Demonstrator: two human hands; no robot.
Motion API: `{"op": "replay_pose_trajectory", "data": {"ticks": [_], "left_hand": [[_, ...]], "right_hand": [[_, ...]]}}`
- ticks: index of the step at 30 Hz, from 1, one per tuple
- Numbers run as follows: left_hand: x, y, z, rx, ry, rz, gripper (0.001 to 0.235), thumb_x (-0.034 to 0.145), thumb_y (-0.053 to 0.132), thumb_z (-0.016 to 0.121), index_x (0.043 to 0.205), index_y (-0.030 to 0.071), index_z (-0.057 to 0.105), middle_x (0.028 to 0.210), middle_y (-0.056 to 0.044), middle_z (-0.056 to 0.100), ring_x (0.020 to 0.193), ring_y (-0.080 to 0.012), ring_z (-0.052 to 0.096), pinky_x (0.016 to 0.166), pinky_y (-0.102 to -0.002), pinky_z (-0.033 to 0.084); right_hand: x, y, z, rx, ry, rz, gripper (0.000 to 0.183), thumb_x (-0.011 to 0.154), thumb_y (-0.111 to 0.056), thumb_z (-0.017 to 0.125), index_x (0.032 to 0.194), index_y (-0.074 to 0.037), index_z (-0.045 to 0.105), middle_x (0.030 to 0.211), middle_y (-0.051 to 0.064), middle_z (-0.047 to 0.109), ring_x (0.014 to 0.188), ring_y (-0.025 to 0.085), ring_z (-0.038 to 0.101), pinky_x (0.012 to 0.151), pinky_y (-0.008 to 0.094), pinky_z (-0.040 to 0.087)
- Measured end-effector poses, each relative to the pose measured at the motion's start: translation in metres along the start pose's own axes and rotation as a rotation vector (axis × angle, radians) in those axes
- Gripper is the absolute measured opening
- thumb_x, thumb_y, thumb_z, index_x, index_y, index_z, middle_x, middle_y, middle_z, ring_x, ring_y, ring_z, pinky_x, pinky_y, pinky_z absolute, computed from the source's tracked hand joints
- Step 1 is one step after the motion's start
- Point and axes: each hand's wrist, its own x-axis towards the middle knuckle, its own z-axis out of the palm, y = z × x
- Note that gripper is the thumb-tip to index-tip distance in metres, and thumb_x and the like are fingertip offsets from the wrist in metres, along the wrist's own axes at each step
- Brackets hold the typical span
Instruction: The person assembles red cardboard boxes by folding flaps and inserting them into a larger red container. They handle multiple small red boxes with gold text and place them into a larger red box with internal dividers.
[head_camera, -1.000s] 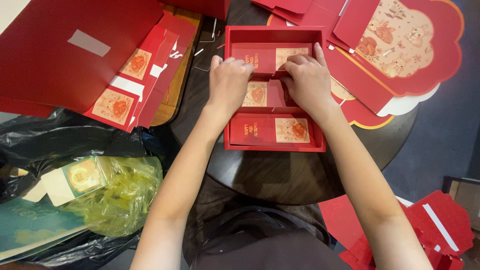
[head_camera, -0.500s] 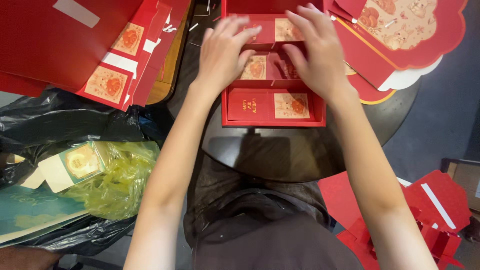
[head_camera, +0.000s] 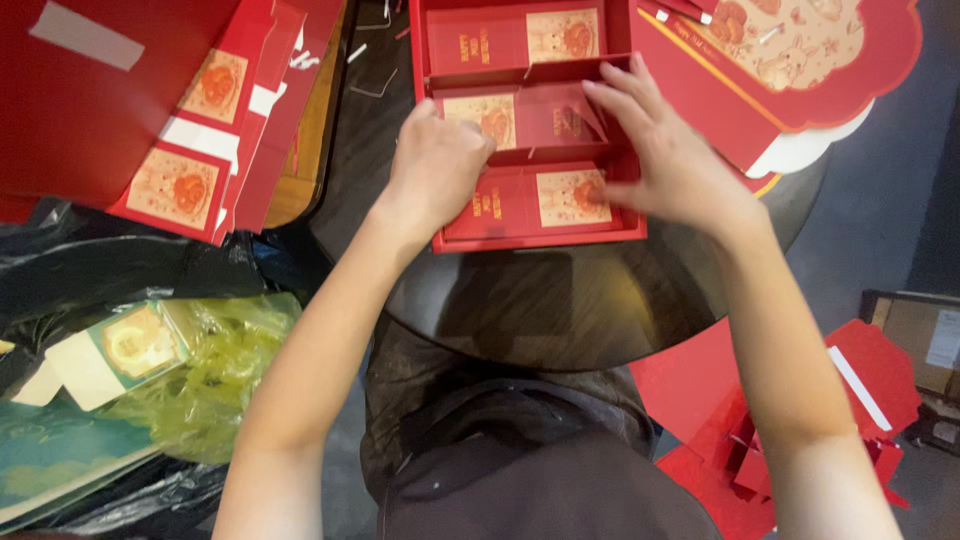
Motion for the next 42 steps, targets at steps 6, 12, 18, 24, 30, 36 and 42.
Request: {"op": "replay_pose_trajectory", "data": {"ticks": [6,12,18,24,30,36,42], "left_hand": [[0.001,0.005,0.010,0.046,-0.061,-0.011,0.014,0.069,0.006,0.068,0.080,0.013,0.074,0.079,-0.007,0.073,0.074,-0.0241,0.071,0.080,-0.039,0.045],[0.014,0.008,0.007,-0.008,-0.113,0.017,0.009,0.088,0.008,0.072,0.090,0.016,0.076,0.088,-0.006,0.074,0.084,-0.0242,0.071,0.091,-0.045,0.044],[-0.001,-0.034,-0.077,-0.314,0.146,0.073,0.017,0.095,0.023,0.077,0.110,0.017,0.076,0.099,-0.004,0.072,0.104,-0.0267,0.068,0.095,-0.046,0.047],[-0.044,0.011,-0.104,-0.393,-0.064,-0.564,0.019,0.096,0.026,0.075,0.112,0.016,0.075,0.080,-0.007,0.066,0.079,-0.0242,0.066,0.070,-0.039,0.049],[-0.063,0.073,-0.084,-0.247,0.060,-0.214,0.023,0.082,0.031,0.079,0.095,0.013,0.073,0.091,-0.004,0.068,0.090,-0.0247,0.064,0.082,-0.041,0.047],[-0.073,0.097,-0.059,-0.194,0.091,-0.259,0.023,0.087,0.009,0.067,0.109,0.008,0.071,0.102,-0.004,0.072,0.091,-0.0203,0.066,0.101,-0.042,0.047],[-0.070,0.098,-0.053,-0.208,0.020,-0.257,0.028,0.084,0.006,0.065,0.112,0.004,0.070,0.099,-0.006,0.070,0.091,-0.0214,0.067,0.102,-0.040,0.047]], "right_hand": [[-0.028,-0.006,0.020,0.603,0.084,0.202,0.098,0.078,0.007,0.071,0.164,-0.010,0.028,0.177,0.011,0.011,0.165,0.033,0.016,0.127,0.046,0.033],[-0.030,-0.008,0.030,0.772,0.191,0.254,0.091,0.086,0.009,0.068,0.166,-0.012,0.029,0.180,0.010,0.006,0.167,0.030,0.018,0.126,0.043,0.038],[-0.028,-0.029,0.004,-0.025,0.248,0.099,0.062,0.091,-0.005,0.082,0.147,-0.008,0.055,0.161,0.017,0.042,0.155,0.040,0.037,0.124,0.045,0.041],[0.026,-0.037,0.025,0.007,0.111,-0.133,0.039,0.094,-0.023,0.080,0.129,-0.009,0.069,0.121,0.011,0.068,0.113,0.034,0.065,0.095,0.045,0.054],[0.067,-0.036,0.055,-0.016,0.051,-0.220,0.030,0.089,-0.033,0.080,0.110,-0.013,0.074,0.101,0.004,0.069,0.092,0.028,0.069,0.072,0.043,0.054],[0.079,-0.047,0.074,-0.035,0.066,-0.244,0.025,0.089,-0.035,0.081,0.097,-0.012,0.076,0.093,0.004,0.069,0.080,0.026,0.069,0.060,0.040,0.054],[0.087,-0.058,0.081,0.035,0.055,-0.219,0.015,0.089,-0.029,0.082,0.090,-0.014,0.076,0.095,0.000,0.072,0.084,0.024,0.069,0.062,0.040,0.055]]}}
